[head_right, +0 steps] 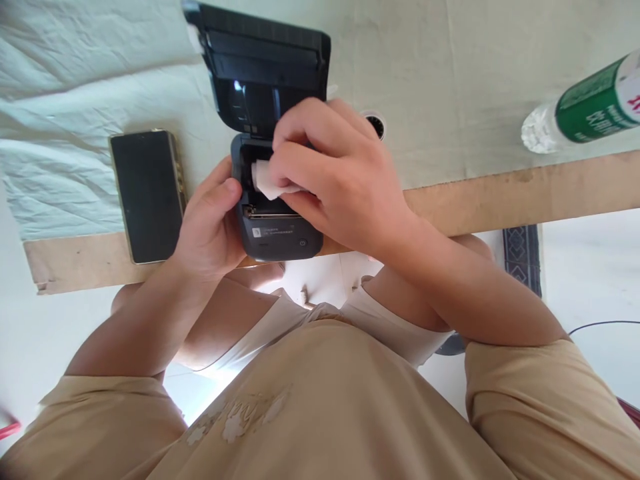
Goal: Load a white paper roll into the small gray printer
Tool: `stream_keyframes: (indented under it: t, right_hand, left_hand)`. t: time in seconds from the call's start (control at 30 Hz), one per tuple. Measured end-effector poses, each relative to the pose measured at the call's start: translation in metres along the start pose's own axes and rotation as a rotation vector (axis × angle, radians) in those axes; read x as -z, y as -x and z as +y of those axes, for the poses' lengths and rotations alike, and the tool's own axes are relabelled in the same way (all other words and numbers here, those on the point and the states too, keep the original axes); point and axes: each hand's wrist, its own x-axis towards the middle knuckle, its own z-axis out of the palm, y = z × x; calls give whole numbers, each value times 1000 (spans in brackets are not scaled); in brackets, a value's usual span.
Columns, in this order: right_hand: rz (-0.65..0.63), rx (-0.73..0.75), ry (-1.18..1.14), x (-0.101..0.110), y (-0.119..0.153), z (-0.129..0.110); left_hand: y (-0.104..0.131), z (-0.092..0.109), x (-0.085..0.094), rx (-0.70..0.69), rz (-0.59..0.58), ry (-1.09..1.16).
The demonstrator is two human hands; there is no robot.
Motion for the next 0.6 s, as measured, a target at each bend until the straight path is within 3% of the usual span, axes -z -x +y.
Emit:
stream_keyframes:
  t: [0.27,0.47,0.53,0.6]
  right_hand:
    - [255,159,-39,3,6,-17]
    - [18,328,-18,4,13,-25]
    - [26,314,-72,5,14,-21]
    - [122,224,-146,10,13,-14]
  left_hand:
    - [0,-1,0,-38,-40,41]
    - [0,-9,12,-88,-120,26]
    - [-1,-11,17,-106,-141,-9]
    - [-2,-13,19,-113,-145,-38]
